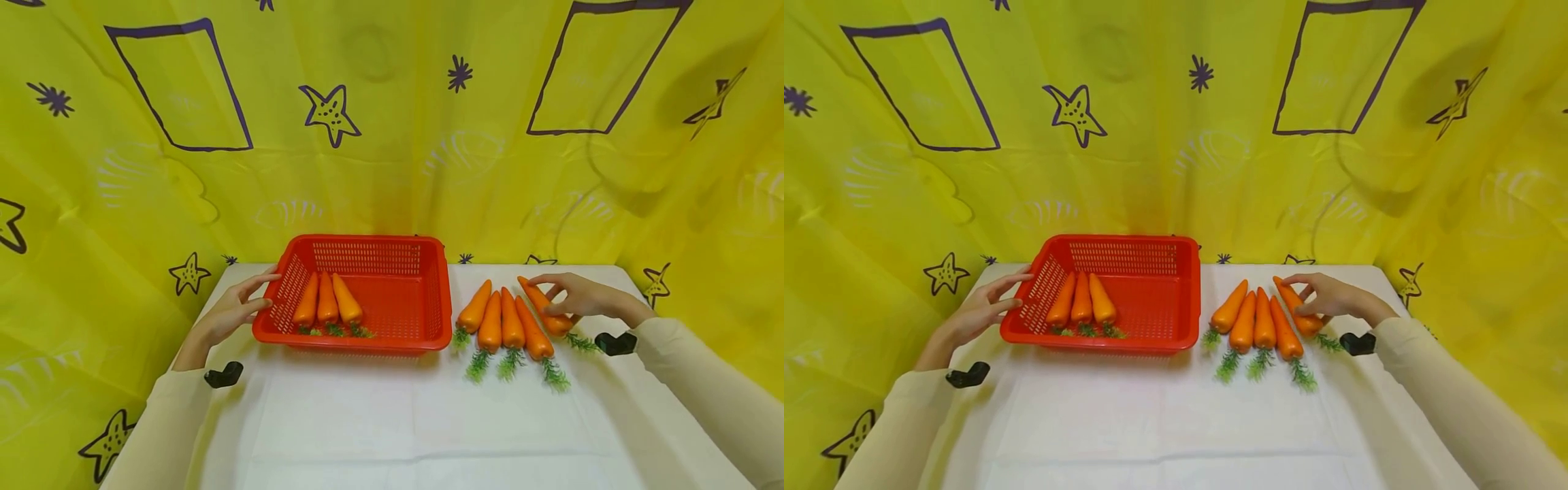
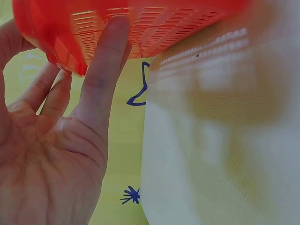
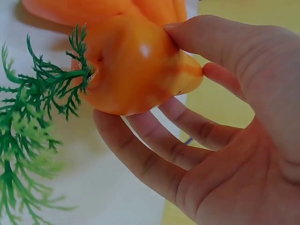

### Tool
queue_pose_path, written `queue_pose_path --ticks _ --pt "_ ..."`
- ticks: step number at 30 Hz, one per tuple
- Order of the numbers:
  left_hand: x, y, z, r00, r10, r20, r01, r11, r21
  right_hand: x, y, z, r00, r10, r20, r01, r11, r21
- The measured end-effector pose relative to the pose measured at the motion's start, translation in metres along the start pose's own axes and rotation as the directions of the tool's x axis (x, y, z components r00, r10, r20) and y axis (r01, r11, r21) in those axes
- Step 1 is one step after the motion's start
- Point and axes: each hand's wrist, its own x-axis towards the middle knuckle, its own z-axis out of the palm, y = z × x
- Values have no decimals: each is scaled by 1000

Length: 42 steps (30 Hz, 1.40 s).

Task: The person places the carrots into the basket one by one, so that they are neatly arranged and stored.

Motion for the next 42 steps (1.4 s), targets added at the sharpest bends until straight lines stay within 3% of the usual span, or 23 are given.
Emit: queue_pose_path --ticks 13,19,27,42 --pt "1 -2 0 1000 -7 -8 7 1000 9 -20 -34 -30 996 -62 -61 63 998 18" --pt "-1 0 -1 1000 -2 0 2 1000 14 -28 -48 -33 992 -71 -107 68 997 -31" --pt "-2 0 0 1000 3 16 -3 1000 8 -34 -55 -33 990 -82 -113 76 996 -56" --pt "-2 0 0 1000 6 8 -6 1000 2 -22 -74 -34 992 -86 -95 78 994 -81"
